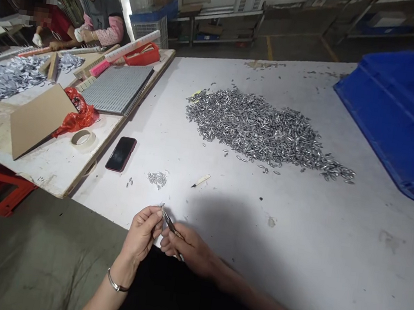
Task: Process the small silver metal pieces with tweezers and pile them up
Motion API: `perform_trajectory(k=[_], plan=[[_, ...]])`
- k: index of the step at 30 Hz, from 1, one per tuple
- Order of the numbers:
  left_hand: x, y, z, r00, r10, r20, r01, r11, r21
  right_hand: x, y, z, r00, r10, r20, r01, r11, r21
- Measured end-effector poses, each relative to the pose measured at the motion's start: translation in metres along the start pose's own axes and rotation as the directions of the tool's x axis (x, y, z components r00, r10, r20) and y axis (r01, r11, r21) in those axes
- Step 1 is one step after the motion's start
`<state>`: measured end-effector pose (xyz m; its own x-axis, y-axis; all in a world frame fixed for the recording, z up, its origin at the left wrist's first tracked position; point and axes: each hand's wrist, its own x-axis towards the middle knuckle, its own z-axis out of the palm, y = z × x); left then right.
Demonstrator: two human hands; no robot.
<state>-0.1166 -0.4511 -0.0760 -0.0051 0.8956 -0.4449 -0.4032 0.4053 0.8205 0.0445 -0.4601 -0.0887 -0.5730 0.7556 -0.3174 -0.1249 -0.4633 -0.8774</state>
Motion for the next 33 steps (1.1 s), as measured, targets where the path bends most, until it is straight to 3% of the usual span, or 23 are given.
perform_trajectory(k=[5,8,11,17,21,25,27,30,33], plan=[[-0.005,0.004,-0.003,0.994,0.108,-0.010,-0.105,0.982,0.159,-0.001,0.004,0.006,0.999,-0.025,0.033,0.026,0.999,-0.018],[-0.008,0.004,-0.003,0.992,0.113,0.051,-0.120,0.976,0.184,-0.002,0.002,0.007,0.999,-0.034,0.026,0.036,0.998,-0.055],[-0.011,0.001,-0.001,0.987,0.126,0.103,-0.146,0.967,0.210,-0.002,-0.001,0.008,0.997,-0.040,0.060,0.039,0.999,0.016],[-0.016,0.005,-0.003,0.939,0.261,0.224,-0.341,0.787,0.514,-0.009,0.000,0.004,0.984,0.028,0.175,-0.055,0.986,0.156],[-0.019,0.012,-0.011,0.893,0.195,0.405,-0.429,0.641,0.637,-0.017,0.007,0.000,0.968,0.084,0.236,-0.125,0.978,0.166],[-0.019,0.019,-0.022,0.869,0.100,0.485,-0.440,0.603,0.665,-0.023,0.005,-0.003,0.959,0.076,0.275,-0.113,0.986,0.121],[-0.014,0.027,-0.038,0.887,0.095,0.451,-0.412,0.605,0.682,-0.029,-0.001,-0.008,0.959,0.127,0.253,-0.168,0.975,0.148],[-0.006,0.045,-0.068,0.948,0.146,0.284,-0.309,0.646,0.698,-0.037,-0.012,-0.019,0.969,0.223,0.110,-0.246,0.922,0.298],[-0.002,0.053,-0.078,0.976,0.071,0.204,-0.192,0.720,0.667,-0.035,-0.016,-0.022,0.968,0.250,-0.012,-0.228,0.900,0.372]])
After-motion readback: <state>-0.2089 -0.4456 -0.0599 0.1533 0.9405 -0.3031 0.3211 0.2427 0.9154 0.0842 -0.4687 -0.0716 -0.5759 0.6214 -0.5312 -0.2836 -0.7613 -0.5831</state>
